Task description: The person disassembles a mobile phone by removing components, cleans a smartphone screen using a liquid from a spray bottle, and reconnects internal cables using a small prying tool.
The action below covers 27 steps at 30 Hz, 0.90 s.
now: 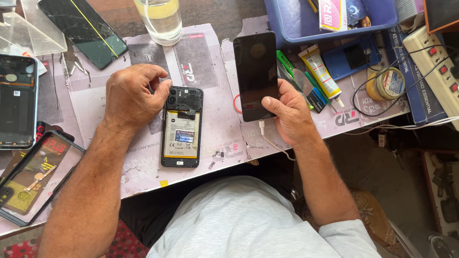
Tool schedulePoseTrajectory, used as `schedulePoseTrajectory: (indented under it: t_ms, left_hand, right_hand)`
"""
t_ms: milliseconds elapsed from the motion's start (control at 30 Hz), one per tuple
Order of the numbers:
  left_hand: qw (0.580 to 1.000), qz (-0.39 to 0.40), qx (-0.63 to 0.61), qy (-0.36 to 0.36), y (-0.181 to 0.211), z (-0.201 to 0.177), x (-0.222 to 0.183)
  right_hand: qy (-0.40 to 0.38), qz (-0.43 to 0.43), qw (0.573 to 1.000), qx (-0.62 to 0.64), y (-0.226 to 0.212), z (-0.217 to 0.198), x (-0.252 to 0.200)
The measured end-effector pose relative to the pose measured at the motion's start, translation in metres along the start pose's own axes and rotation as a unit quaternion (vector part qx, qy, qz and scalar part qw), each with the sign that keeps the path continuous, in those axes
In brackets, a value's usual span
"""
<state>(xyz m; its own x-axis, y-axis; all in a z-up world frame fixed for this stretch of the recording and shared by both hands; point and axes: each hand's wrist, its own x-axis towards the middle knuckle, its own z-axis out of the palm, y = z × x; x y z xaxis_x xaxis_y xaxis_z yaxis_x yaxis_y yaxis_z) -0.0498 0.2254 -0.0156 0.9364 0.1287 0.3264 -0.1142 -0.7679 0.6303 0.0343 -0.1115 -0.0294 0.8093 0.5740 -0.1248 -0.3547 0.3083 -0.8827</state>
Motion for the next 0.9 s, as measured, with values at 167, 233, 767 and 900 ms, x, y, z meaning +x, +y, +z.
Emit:
schedulePoseTrajectory:
  t_ms: [167, 233, 767, 900]
  left_hand:
    - [1.0, -0.004, 0.007, 0.0, -0.0008, 0.001, 0.0005]
    - [1.0, -0.004, 0.006, -0.001, -0.0012, 0.0009, 0.0006]
    - [1.0, -0.025, 0.006, -0.006, 0.0057, -0.0022, 0.0023]
    - [1.0, -0.024, 0.008, -0.007, 0.006, -0.002, 0.0028]
  right_hand:
    - [-0.005, 0.009, 1.0, -0.009, -0.001, 0.0001, -0.0012]
    - [-0.005, 0.005, 1.0, -0.017, 0.0, 0.0005, -0.0014]
    - [-0.006, 0.001, 1.0, -0.016, 0.0051, -0.0033, 0.0]
    - [-0.009, -0.007, 1.0, -0.018, 0.0069, -0.0043, 0.0008]
